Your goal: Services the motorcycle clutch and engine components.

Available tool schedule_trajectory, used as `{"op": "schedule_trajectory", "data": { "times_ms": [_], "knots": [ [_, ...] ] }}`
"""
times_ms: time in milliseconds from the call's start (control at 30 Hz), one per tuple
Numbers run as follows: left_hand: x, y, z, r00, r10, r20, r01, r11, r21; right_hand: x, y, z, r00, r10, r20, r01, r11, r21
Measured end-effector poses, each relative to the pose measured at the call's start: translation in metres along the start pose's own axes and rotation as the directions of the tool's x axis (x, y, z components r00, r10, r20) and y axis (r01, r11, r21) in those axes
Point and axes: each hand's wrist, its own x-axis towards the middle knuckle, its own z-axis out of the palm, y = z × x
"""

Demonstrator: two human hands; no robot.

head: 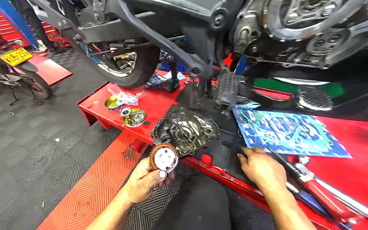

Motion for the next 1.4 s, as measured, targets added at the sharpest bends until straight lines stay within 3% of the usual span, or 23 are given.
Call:
{"op": "schedule_trajectory", "data": {
  "times_ms": [200, 300, 433, 600, 933, 1067, 1233, 1333, 1400],
  "knots": [
    [-0.007, -0.003, -0.026, 0.998, 0.0, -0.064, 0.002, 0.999, 0.034, 0.01, 0.0, 0.008, 1.0, -0.007, -0.03, 0.007, 1.0, 0.016],
    [-0.016, -0.016, -0.049, 0.981, -0.098, -0.169, 0.127, 0.978, 0.168, 0.011, 0.002, 0.01, 0.999, 0.003, -0.039, -0.001, 0.999, 0.034],
    [-0.034, -0.037, -0.088, 0.819, -0.329, -0.47, 0.434, 0.892, 0.131, 0.011, 0.01, 0.015, 0.998, 0.007, -0.058, -0.006, 1.0, 0.015],
    [-0.025, -0.029, -0.118, 0.656, -0.434, -0.617, 0.471, 0.875, -0.115, 0.008, 0.01, 0.02, 0.997, 0.014, -0.081, -0.014, 1.0, 0.006],
    [0.019, -0.018, -0.186, 0.442, -0.369, -0.818, 0.591, 0.805, -0.044, 0.011, 0.017, 0.03, 0.992, 0.003, -0.129, 0.001, 1.0, 0.027],
    [0.056, -0.005, -0.245, 0.331, -0.317, -0.889, 0.645, 0.764, -0.033, 0.008, 0.023, 0.036, 0.984, -0.022, -0.175, 0.028, 0.999, 0.036],
    [0.099, -0.027, -0.329, 0.179, -0.355, -0.918, 0.663, 0.733, -0.154, 0.007, 0.034, 0.045, 0.97, -0.096, -0.222, 0.114, 0.991, 0.069],
    [0.108, -0.042, -0.351, 0.145, -0.403, -0.904, 0.71, 0.678, -0.188, 0.005, 0.037, 0.039, 0.962, -0.119, -0.247, 0.164, 0.971, 0.172],
    [0.109, -0.042, -0.354, 0.127, -0.341, -0.931, 0.799, 0.591, -0.108, 0.001, 0.036, 0.027, 0.951, -0.128, -0.282, 0.201, 0.948, 0.247]
  ]
}}
